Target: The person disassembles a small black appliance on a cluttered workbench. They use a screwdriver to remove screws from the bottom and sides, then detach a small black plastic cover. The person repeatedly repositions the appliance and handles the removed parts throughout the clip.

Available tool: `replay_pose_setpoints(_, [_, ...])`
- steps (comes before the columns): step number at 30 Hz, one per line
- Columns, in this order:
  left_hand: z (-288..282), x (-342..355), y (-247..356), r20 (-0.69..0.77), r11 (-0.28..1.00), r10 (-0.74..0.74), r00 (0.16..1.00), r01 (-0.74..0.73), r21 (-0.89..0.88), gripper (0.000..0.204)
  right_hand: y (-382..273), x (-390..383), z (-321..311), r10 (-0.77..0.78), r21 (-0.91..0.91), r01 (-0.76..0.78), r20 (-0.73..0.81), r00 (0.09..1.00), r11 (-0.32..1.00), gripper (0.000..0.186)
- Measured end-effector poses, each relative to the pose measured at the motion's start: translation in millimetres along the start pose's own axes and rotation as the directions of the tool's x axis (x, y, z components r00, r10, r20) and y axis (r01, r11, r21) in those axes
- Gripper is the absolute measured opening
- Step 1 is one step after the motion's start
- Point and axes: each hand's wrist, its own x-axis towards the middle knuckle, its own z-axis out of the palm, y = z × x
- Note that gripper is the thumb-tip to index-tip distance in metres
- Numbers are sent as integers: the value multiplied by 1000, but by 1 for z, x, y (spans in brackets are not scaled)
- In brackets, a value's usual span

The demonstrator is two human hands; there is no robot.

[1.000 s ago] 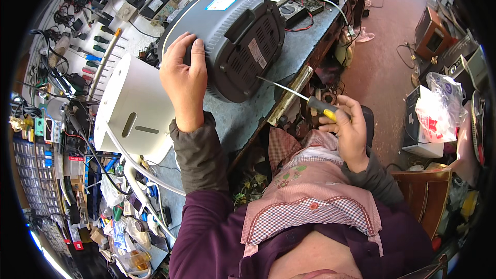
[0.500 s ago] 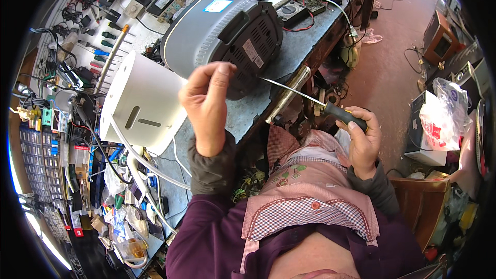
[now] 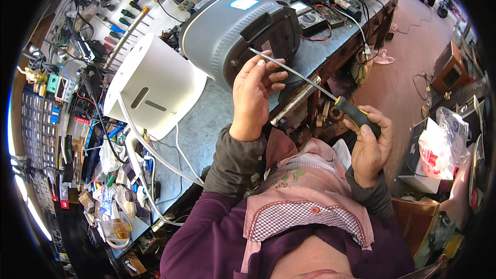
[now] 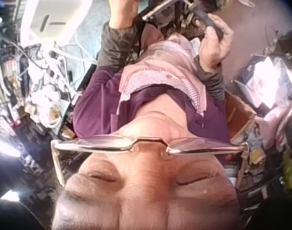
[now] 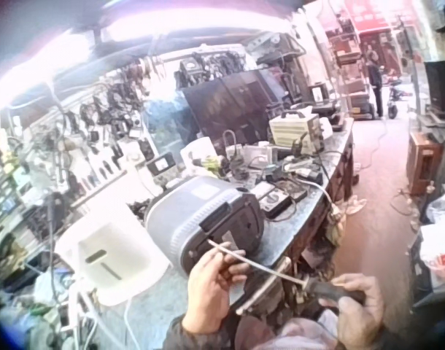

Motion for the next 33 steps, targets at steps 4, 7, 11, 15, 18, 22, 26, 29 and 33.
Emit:
replay_pose_setpoints(4, [-2,6,-3,-46,998,16,999,-18,-58,41,4,-4,-4,8,1,-8,-12,1000,1000,28])
replay_pose_setpoints(7, [-6,8,-7,-24,999,-22,999,21,-34,39,4,-3,1,-9,-25,9,2,1000,1000,28])
replay_pose_setpoints(11, [-1,-13,-15,-29,964,112,993,-101,246,32,8,3,16,-60,-88,67,82,995,994,27])
replay_pose_setpoints(15, [-5,-19,24,-5,683,629,777,-550,481,28,16,10,27,-187,-283,240,202,961,929,27])
replay_pose_setpoints(18, [-42,20,87,78,377,824,562,-644,665,26,11,18,37,-302,-459,477,404,863,749,34])
replay_pose_setpoints(22, [-87,84,127,70,408,705,706,-485,774,36,2,22,50,-392,-490,614,485,782,618,37])
replay_pose_setpoints(26, [-100,108,107,377,73,575,726,-504,860,40,0,19,51,-284,-577,458,369,885,677,33])
replay_pose_setpoints(29, [-87,102,104,374,3,599,709,-468,883,38,-25,22,62,89,-599,-9,104,991,801,34])
replay_pose_setpoints(33, [-88,97,101,399,-15,618,677,-497,868,36,-27,25,65,-167,-693,318,278,946,647,34])
